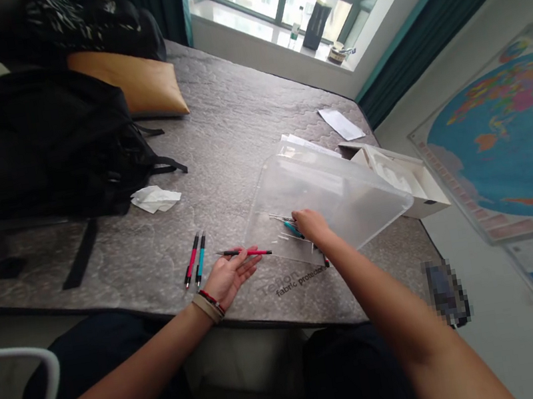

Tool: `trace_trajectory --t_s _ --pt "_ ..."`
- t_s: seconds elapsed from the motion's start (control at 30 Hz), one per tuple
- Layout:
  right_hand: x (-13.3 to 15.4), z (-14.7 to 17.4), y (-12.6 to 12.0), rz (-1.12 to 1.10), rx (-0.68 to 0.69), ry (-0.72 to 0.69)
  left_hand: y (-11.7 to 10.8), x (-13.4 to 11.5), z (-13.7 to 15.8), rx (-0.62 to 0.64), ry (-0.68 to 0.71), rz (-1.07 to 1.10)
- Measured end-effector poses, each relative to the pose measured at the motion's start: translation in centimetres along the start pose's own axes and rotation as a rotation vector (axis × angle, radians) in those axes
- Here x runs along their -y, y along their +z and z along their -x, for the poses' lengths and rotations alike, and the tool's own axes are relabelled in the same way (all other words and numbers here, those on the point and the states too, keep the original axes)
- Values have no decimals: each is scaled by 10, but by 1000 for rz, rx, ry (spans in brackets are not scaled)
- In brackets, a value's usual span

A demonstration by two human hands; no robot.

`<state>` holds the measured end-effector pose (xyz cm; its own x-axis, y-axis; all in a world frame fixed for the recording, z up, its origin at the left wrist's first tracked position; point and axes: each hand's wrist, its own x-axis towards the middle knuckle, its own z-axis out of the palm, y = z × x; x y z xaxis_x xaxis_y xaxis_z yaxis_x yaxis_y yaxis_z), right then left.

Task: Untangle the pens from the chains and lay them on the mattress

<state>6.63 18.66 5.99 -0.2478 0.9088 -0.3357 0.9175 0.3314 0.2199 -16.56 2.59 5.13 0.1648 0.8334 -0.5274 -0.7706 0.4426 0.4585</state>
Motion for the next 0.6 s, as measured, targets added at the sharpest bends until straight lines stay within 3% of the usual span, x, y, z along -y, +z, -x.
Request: trace_trajectory --t_s 0.23,0.6 --pt "4 1 -3 65 59 -24 1 2 3 54 -22 -27" --pt "-3 -5 -4 -112 155 -50 2 5 4 76 -14 -39"
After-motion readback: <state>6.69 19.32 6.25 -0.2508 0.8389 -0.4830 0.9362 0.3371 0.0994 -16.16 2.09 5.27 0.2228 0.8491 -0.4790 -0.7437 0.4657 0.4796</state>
